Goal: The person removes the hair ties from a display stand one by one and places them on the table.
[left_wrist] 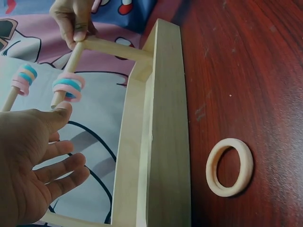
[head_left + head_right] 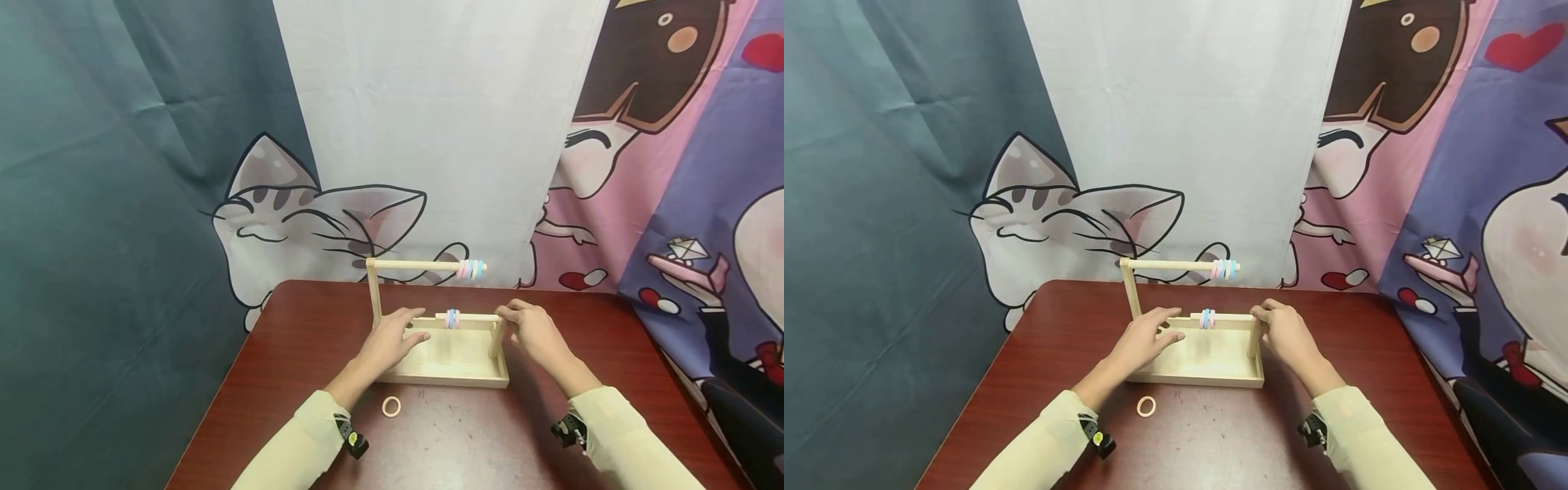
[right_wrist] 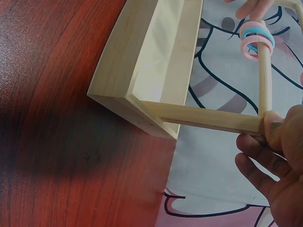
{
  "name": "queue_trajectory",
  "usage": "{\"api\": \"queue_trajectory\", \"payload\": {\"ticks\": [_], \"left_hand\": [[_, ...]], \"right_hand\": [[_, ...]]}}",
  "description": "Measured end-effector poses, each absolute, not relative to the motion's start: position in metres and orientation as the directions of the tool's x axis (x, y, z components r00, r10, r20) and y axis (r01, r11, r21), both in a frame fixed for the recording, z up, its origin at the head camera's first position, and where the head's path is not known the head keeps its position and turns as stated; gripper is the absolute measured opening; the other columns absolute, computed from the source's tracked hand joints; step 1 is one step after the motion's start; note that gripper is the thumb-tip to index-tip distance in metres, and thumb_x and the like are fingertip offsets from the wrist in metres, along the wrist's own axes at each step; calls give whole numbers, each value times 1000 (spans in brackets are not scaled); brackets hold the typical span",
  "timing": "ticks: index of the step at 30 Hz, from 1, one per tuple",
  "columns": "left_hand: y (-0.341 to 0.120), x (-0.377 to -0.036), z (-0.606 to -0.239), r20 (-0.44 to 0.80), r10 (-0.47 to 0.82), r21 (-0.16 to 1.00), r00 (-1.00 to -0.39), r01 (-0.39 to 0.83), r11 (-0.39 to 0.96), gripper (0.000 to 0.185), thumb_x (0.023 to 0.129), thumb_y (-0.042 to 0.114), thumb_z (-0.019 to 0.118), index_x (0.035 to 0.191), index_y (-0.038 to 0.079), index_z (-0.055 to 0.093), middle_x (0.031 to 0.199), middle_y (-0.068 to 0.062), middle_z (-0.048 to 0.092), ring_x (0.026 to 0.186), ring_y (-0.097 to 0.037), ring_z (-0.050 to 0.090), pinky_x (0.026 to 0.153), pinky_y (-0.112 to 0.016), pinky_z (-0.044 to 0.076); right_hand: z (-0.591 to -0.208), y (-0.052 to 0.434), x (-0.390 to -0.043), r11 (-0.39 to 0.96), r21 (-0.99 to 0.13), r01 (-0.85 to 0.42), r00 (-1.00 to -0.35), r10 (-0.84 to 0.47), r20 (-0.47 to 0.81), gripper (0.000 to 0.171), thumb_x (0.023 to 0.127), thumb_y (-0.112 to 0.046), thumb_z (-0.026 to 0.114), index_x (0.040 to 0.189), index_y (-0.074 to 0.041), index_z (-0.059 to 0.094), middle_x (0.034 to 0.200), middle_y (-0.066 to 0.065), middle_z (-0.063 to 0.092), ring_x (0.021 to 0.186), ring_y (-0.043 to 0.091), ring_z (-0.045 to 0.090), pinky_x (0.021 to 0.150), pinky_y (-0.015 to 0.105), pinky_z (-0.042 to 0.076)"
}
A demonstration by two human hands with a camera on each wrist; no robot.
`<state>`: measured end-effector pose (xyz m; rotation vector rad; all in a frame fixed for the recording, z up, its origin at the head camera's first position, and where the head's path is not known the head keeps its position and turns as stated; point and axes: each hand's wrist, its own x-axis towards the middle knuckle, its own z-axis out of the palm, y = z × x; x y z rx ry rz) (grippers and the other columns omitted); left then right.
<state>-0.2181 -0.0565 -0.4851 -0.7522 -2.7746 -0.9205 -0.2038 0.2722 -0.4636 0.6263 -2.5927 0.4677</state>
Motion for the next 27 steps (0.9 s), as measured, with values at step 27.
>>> {"api": "queue_trajectory", "payload": {"ticks": [27], "left_hand": [[-31, -230, -473, 283, 484, 501, -828, 558, 662, 54, 103, 38, 80, 153, 24, 67, 139, -1, 75, 116, -23, 77, 92, -40, 63]], "right_hand": [[-463, 272, -203, 843, -242, -480, -821, -334, 464, 24, 92, 10, 72, 105, -7, 83, 95, 8, 75, 71, 15, 59, 63, 35, 50]]}}
